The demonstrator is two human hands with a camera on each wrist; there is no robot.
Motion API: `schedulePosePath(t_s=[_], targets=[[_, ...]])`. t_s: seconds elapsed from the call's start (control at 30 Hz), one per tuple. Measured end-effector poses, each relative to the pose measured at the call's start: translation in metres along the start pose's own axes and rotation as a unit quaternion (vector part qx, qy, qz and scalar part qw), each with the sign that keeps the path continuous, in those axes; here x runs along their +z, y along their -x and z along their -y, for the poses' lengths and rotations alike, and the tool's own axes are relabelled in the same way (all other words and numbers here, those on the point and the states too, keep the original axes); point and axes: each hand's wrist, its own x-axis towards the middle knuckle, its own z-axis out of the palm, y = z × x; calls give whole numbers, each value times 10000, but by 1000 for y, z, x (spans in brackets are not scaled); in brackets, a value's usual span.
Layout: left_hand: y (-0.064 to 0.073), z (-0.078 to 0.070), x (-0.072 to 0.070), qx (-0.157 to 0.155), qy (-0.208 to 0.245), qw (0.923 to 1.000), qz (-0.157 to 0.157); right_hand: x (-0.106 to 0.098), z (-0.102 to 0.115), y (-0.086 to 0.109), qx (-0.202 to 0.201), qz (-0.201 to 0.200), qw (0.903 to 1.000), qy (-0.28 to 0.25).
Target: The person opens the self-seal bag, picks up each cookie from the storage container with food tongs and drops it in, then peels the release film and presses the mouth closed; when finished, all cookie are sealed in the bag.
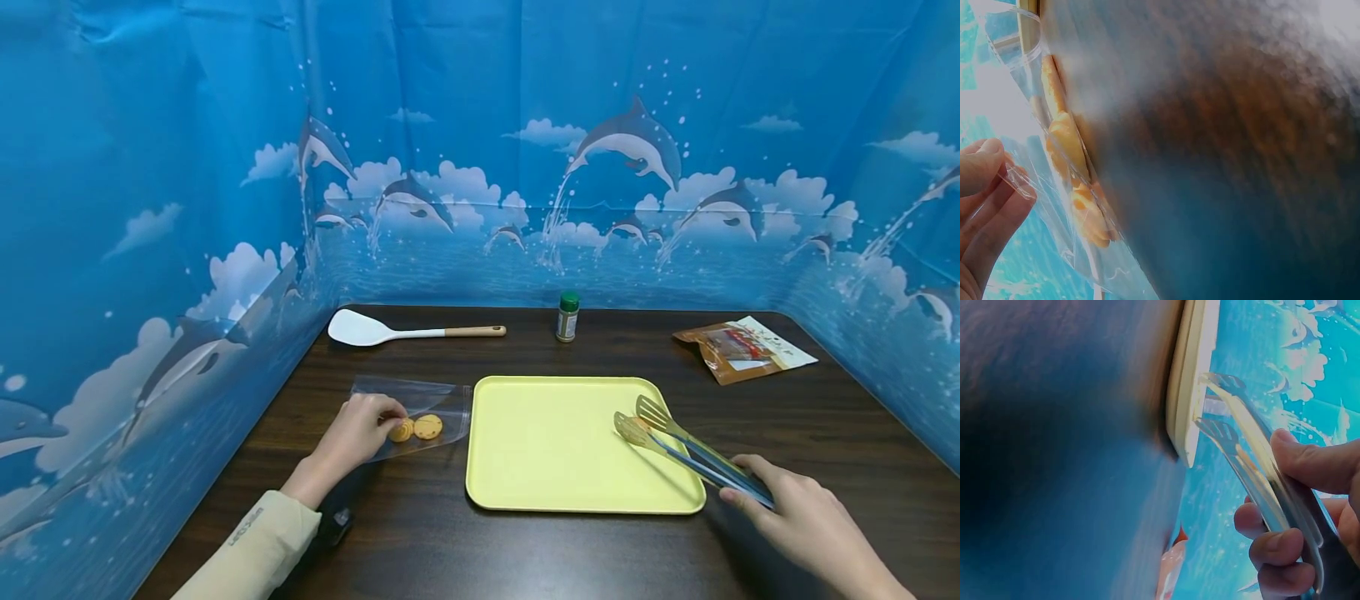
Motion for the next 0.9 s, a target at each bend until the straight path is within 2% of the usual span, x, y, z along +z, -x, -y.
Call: schedulePosePath(t_s=[0.3,0.53,0.9], targets=[[0,-1,-1,37,12,10000,2,1,19,-3,-341,-353,9987,-106],[0,0,-1,73,70,9999,14,4,44,-14,-771,-647,9945,-290],[1,-2,-3,1,59,10000,0,12,103,-43,-1410,-438,9880,-465]])
